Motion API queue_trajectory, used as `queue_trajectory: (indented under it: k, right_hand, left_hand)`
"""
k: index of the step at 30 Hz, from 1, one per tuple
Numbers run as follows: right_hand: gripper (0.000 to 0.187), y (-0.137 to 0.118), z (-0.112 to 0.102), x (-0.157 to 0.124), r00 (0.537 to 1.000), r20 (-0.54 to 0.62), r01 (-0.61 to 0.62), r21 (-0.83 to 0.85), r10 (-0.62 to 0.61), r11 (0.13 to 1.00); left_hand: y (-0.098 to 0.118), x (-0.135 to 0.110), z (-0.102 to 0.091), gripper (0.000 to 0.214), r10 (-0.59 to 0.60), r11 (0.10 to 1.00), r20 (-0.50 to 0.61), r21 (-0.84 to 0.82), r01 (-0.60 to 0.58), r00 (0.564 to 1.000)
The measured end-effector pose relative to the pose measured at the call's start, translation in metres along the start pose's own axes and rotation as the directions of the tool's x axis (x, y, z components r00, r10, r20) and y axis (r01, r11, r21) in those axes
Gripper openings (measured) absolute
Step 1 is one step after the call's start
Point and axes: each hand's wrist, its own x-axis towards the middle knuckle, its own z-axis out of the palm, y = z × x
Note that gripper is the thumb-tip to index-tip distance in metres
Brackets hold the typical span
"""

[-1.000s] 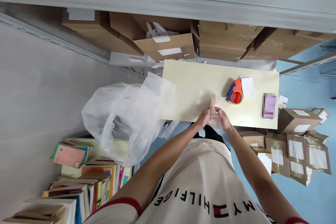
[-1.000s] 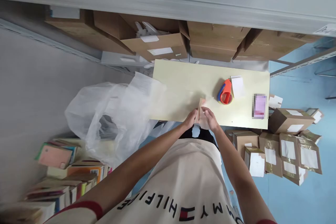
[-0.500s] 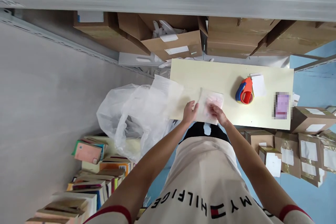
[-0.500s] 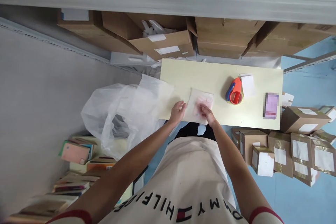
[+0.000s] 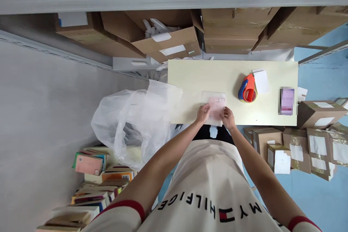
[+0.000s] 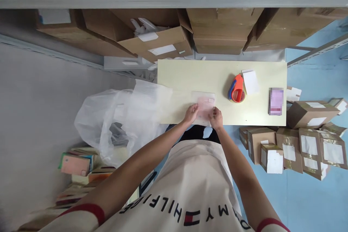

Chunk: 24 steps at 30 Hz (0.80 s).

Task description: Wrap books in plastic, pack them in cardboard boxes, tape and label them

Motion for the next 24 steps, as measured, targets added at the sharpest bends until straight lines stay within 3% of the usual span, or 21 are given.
queue_trajectory:
  k: [3, 6, 9, 11, 14, 17, 20, 24]
  right_hand:
    - [0.053, -0.005, -0.012, 0.006, 0.997, 0.046, -0.061, 0.139, 0.055, 0.988]
    - [0.042, -0.014, -0.037, 0.006, 0.995, 0.081, -0.073, 0.227, 0.056, 0.971]
    - [0.037, -0.025, -0.060, -0.001, 0.993, 0.117, -0.020, 0.205, -0.004, 0.979]
    - [0.037, -0.034, -0.062, -0.005, 0.989, 0.136, 0.026, 0.163, -0.048, 0.986]
    - [0.041, -0.043, -0.041, -0.007, 0.984, 0.163, 0.052, 0.121, -0.072, 0.991]
    - [0.051, -0.044, -0.005, -0.003, 0.980, 0.192, 0.043, 0.091, -0.060, 0.995]
    - [0.054, -0.040, 0.024, 0.001, 0.978, 0.194, 0.079, 0.009, -0.079, 0.997]
    - [0.048, -0.024, 0.024, 0.002, 0.973, 0.186, 0.156, -0.103, -0.135, 0.982]
  left_hand:
    - [-0.001, -0.006, 0.013, 0.033, -0.012, 0.998, 0.016, -0.067, 0.013, 1.000]
    - [0.001, -0.011, 0.038, 0.034, -0.013, 0.988, 0.087, -0.150, 0.026, 0.996]
    - [0.009, -0.013, 0.061, 0.027, 0.041, 0.980, 0.192, -0.199, -0.002, 0.981]
    - [0.015, -0.012, 0.067, 0.021, 0.099, 0.979, 0.220, -0.198, -0.055, 0.970]
    - [0.020, -0.010, 0.059, 0.024, 0.123, 0.975, 0.225, -0.211, -0.074, 0.967]
    - [0.016, -0.010, 0.036, 0.038, 0.072, 0.951, 0.232, -0.310, 0.003, 0.970]
    - [0.008, -0.013, 0.013, 0.044, 0.017, 0.916, 0.159, -0.398, 0.048, 0.987]
    - [0.000, -0.014, -0.003, 0.044, 0.016, 0.964, 0.055, -0.267, -0.001, 0.998]
